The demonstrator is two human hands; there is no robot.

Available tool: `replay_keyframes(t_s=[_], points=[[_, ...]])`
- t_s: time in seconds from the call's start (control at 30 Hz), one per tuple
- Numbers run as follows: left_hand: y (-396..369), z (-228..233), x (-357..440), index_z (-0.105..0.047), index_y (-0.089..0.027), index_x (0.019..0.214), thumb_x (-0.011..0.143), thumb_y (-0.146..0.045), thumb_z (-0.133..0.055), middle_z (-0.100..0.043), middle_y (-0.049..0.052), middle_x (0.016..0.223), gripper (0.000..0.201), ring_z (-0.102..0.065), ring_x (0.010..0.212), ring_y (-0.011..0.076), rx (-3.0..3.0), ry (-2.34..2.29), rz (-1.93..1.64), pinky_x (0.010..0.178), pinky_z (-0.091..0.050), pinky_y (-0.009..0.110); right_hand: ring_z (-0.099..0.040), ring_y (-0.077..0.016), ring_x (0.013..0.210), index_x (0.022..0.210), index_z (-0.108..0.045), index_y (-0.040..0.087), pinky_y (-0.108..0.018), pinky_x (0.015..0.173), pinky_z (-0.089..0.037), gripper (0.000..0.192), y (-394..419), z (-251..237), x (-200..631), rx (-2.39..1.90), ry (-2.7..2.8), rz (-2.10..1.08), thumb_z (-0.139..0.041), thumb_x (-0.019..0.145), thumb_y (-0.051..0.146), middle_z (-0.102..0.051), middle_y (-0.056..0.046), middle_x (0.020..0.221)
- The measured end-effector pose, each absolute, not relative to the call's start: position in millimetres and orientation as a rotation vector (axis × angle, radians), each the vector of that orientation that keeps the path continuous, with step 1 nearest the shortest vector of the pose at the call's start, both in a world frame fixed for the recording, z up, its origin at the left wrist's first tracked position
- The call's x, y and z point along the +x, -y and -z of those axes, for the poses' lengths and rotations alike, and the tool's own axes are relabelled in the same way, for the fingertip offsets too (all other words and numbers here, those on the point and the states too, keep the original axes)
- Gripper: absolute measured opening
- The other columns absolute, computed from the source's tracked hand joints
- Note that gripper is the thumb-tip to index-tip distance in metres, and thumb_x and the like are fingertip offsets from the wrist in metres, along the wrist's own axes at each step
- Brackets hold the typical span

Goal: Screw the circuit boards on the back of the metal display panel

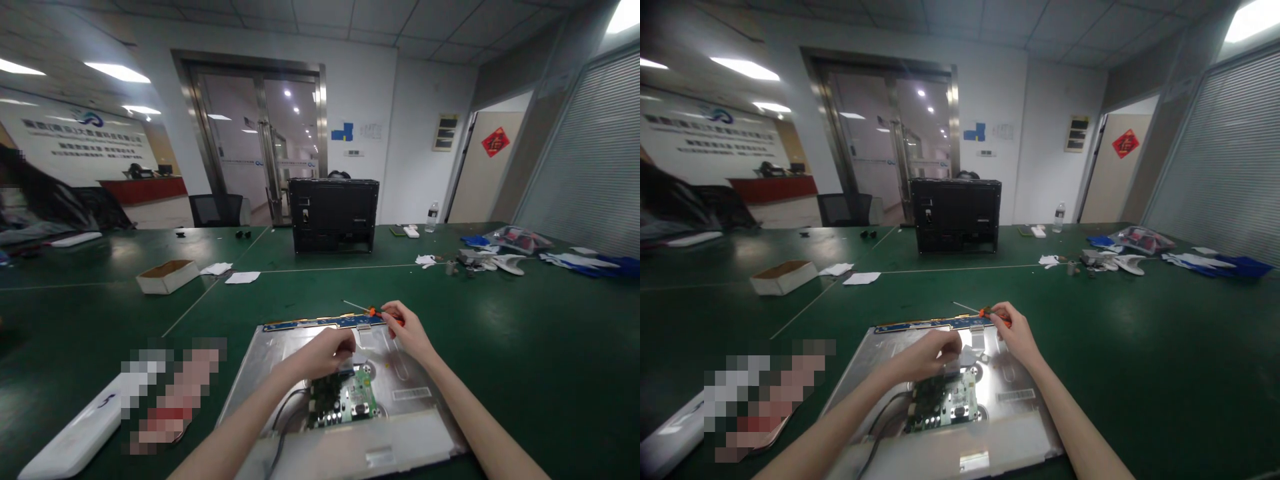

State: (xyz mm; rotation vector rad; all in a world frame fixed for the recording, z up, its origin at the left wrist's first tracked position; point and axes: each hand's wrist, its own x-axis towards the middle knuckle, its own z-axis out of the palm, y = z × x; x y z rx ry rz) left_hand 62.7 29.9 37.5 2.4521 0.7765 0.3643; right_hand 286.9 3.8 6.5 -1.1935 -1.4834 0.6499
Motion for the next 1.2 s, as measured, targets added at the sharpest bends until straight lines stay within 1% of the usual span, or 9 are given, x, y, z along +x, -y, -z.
replay_keyframes(t_s=[0.1,0.2,0.33,0.5,0.67,0.77,0.93,1.1,1.2], points=[[-31,-36,79,-0.062,-0.016,0.079,0.072,-0.006,-0.052,-0.063,0.001,0.074,0.015,-0.053,0.066,0.0136,2.451,-0.718,-0.307,0.06,-0.038,0.02,-0.048,-0.0107,0.044,0.088,-0.054,0.02,-0.025,0.044,-0.041,0.025,-4,-8,287,-1.189,1.475,-0.645,-0.052,0.083,0.044,-0.06,0.001,0.068],[-35,-33,88,-0.063,-0.015,0.077,0.07,-0.005,-0.054,-0.063,0.0,0.071,0.016,-0.053,0.064,0.0132,2.464,-0.7,-0.271,0.058,-0.037,0.02,-0.048,-0.0111,0.045,0.087,-0.055,0.02,-0.025,0.043,-0.041,0.026,-4,-9,287,-1.192,1.476,-0.64,-0.053,0.082,0.046,-0.06,0.001,0.068],[-40,-25,90,-0.063,-0.014,0.075,0.071,-0.009,-0.059,-0.061,0.0,0.069,0.008,-0.052,0.063,0.0128,2.429,-0.703,-0.306,0.057,-0.036,0.019,-0.051,-0.0121,0.05,0.085,-0.055,0.02,-0.024,0.041,-0.041,0.025,-2,-10,287,-1.201,1.489,-0.643,-0.054,0.082,0.045,-0.062,-0.002,0.075],[-39,-15,89,-0.063,-0.015,0.076,0.069,-0.004,-0.059,-0.061,-0.002,0.072,0.014,-0.052,0.067,0.0121,2.352,-0.713,-0.382,0.061,-0.038,0.019,-0.054,-0.0126,0.054,0.085,-0.057,0.02,-0.023,0.044,-0.042,0.02,0,-12,287,-1.21,1.519,-0.638,-0.054,0.082,0.04,-0.064,-0.003,0.078],[-38,-7,91,-0.062,-0.015,0.075,0.069,-0.012,-0.067,-0.057,-0.003,0.066,0.008,-0.048,0.061,0.0113,2.32,-0.739,-0.418,0.056,-0.035,0.018,-0.055,-0.0127,0.056,0.085,-0.059,0.02,-0.023,0.046,-0.043,0.017,2,-12,286,-1.232,1.559,-0.618,-0.056,0.082,0.036,-0.066,-0.003,0.08],[-39,-4,92,-0.064,-0.015,0.076,0.07,-0.01,-0.065,-0.06,-0.001,0.069,0.008,-0.051,0.062,0.012,2.344,-0.732,-0.423,0.058,-0.037,0.019,-0.057,-0.0134,0.057,0.085,-0.059,0.02,-0.024,0.047,-0.043,0.016,2,-11,286,-1.246,1.574,-0.608,-0.056,0.082,0.036,-0.067,-0.004,0.082],[-41,-3,91,-0.069,-0.016,0.084,0.073,-0.001,-0.055,-0.069,0.003,0.081,0.024,-0.06,0.074,0.0152,2.4,-0.642,-0.459,0.069,-0.042,0.021,-0.058,-0.0153,0.061,0.084,-0.06,0.021,-0.024,0.047,-0.043,0.017,2,-10,288,-1.265,1.587,-0.6,-0.056,0.082,0.037,-0.065,-0.004,0.08],[-43,-3,89,-0.071,-0.015,0.086,0.076,-0.003,-0.055,-0.069,0.005,0.084,0.023,-0.061,0.077,0.0164,2.427,-0.556,-0.402,0.07,-0.044,0.022,-0.057,-0.0149,0.061,0.083,-0.059,0.02,-0.023,0.046,-0.043,0.016,2,-11,289,-1.278,1.581,-0.591,-0.056,0.082,0.036,-0.063,-0.003,0.078],[-43,-4,88,-0.072,-0.016,0.086,0.077,-0.005,-0.057,-0.069,0.005,0.082,0.021,-0.061,0.075,0.0162,2.416,-0.541,-0.379,0.069,-0.044,0.022,-0.057,-0.0154,0.062,0.083,-0.059,0.02,-0.023,0.047,-0.044,0.015,2,-13,288,-1.276,1.583,-0.585,-0.056,0.082,0.035,-0.064,-0.003,0.079]])
